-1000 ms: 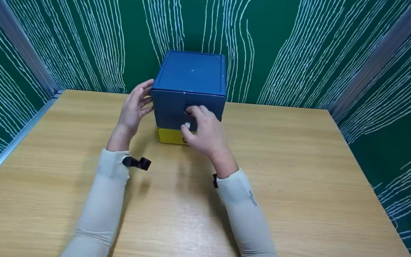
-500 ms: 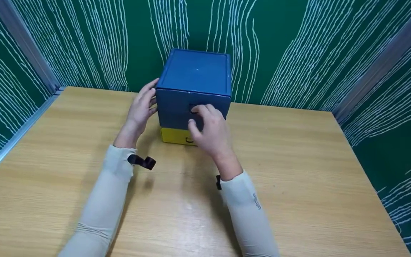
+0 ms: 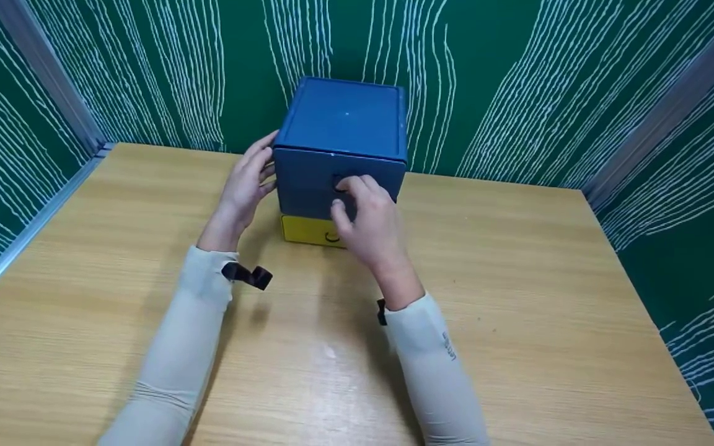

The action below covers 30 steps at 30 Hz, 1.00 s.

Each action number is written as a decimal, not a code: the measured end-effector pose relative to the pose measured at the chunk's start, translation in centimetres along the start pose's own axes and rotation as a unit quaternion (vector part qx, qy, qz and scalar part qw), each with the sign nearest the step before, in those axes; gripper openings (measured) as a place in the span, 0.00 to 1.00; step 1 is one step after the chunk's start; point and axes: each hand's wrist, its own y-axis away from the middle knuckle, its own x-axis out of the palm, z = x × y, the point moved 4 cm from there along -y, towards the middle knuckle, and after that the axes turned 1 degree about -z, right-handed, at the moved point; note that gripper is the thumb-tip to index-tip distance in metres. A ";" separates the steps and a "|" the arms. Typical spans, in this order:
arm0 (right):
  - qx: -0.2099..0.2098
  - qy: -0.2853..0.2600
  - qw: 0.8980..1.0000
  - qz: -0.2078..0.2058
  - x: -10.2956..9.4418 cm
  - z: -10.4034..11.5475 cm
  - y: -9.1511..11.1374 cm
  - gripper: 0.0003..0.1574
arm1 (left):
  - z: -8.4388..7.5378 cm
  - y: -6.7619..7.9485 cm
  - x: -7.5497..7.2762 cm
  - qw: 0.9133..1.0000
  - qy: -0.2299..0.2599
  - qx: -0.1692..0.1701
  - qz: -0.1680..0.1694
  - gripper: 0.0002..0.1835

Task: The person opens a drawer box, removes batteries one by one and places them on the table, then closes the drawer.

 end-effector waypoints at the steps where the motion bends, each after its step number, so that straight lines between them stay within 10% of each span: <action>1: -0.001 0.002 1.000 -0.001 0.0 0.0 0.0 0.10 | 0.0 0.0 0.0 1.000 0.000 0.001 0.001 0.20; 30: -0.021 0.071 0.997 -0.016 -1.4 1.7 0.5 0.12 | -0.6 0.6 0.0 0.999 -0.009 0.010 0.038 0.23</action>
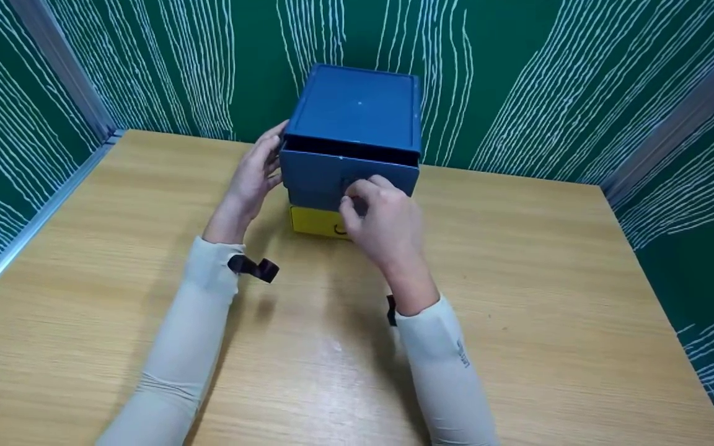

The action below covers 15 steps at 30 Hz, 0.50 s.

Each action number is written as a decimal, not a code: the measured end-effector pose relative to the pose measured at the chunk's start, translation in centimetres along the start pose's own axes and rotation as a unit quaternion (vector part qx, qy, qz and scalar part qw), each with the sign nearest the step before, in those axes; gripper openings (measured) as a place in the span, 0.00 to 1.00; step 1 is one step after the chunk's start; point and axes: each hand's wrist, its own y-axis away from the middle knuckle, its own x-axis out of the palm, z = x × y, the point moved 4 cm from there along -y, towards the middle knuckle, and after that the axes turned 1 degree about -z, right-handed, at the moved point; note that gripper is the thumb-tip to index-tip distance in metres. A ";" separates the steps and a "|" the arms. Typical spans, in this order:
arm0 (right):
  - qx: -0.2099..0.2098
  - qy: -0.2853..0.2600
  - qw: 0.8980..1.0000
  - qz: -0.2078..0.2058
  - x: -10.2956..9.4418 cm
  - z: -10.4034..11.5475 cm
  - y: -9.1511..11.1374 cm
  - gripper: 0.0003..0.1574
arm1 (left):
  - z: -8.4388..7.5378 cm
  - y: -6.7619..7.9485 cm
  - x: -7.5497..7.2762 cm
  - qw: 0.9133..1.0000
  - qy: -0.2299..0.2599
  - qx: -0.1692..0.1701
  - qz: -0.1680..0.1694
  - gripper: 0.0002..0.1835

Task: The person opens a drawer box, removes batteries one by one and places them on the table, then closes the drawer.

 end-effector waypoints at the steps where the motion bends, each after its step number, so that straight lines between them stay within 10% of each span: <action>1: -0.002 0.002 1.000 0.004 -0.1 0.1 0.0 0.12 | 0.0 0.0 0.0 1.000 -0.001 0.001 0.001 0.23; 15: -0.008 0.033 0.997 0.069 -2.0 1.8 1.0 0.09 | 2.2 -1.9 -0.7 0.999 0.033 -0.002 0.022 0.22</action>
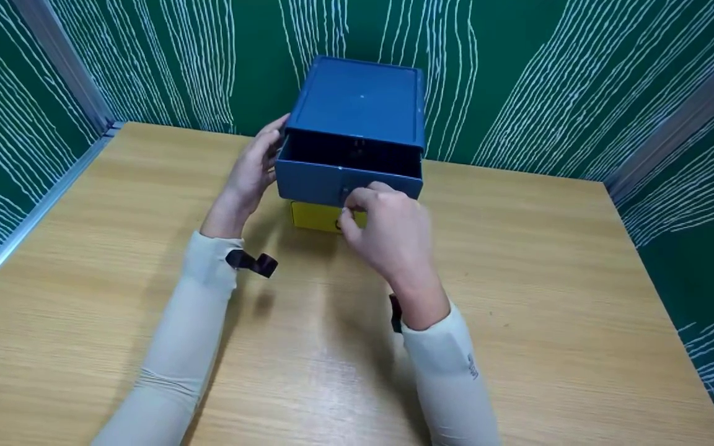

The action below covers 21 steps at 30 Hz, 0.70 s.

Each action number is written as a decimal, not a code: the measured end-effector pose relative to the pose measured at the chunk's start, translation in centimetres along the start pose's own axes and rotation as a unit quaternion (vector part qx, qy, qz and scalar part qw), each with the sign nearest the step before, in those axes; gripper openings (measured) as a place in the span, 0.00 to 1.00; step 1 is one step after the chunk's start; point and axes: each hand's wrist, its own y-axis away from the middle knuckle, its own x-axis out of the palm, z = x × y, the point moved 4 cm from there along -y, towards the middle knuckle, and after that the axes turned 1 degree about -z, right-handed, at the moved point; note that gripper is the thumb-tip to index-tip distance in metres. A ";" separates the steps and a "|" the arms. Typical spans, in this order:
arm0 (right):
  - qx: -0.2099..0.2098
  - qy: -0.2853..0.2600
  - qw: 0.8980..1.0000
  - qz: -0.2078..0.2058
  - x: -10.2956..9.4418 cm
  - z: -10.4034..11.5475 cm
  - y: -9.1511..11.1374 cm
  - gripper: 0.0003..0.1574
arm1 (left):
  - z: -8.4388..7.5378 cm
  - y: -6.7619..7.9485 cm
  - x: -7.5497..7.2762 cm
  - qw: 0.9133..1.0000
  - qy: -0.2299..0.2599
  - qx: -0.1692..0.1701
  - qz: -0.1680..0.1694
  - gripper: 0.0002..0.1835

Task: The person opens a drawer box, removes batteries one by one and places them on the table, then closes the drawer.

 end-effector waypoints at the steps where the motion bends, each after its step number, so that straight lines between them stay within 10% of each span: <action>1: -0.003 0.004 1.000 0.000 -0.1 0.1 0.1 0.09 | 0.0 0.0 0.0 1.000 0.000 0.002 0.002 0.22; 21: -0.059 0.038 0.997 0.027 -2.1 1.5 1.5 0.05 | -2.1 1.9 0.6 0.999 -0.032 0.020 0.011 0.25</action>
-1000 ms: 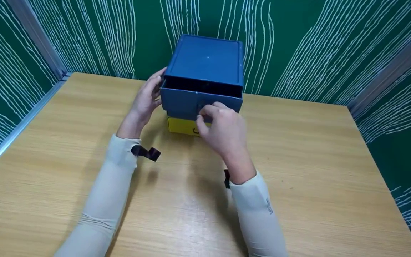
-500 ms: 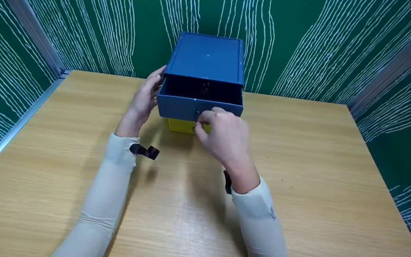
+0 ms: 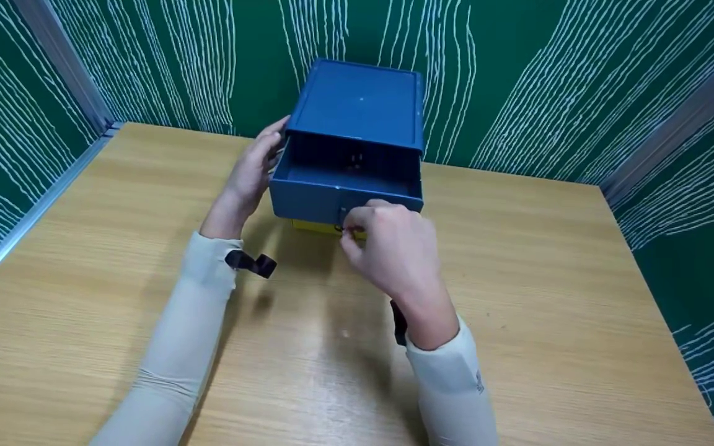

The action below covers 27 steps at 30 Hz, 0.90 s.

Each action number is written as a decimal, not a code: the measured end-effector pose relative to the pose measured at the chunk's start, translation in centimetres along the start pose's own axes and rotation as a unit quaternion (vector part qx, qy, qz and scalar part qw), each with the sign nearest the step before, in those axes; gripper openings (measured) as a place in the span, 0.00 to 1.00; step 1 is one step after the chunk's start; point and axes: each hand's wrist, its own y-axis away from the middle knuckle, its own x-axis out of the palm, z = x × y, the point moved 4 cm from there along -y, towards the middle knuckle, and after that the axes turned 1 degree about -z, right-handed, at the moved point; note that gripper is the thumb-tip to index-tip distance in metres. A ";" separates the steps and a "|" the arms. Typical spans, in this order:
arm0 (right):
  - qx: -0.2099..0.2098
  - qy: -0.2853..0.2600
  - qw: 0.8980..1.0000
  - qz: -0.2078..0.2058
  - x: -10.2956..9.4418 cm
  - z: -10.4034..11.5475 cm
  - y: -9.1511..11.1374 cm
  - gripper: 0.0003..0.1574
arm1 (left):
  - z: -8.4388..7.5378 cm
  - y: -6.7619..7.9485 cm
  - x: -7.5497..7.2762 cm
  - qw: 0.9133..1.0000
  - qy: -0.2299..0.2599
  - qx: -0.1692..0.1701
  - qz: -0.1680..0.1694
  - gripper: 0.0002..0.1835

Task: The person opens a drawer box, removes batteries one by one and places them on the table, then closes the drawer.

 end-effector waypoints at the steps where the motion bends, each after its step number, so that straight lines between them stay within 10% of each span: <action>1: -0.001 0.000 1.000 0.002 -0.1 0.0 0.1 0.05 | 0.0 0.0 0.0 1.000 0.001 0.002 0.000 0.25; 27: -0.057 -0.006 0.997 0.043 -1.9 1.0 1.6 0.04 | 1.9 -1.7 -0.4 1.000 0.009 0.012 -0.014 0.23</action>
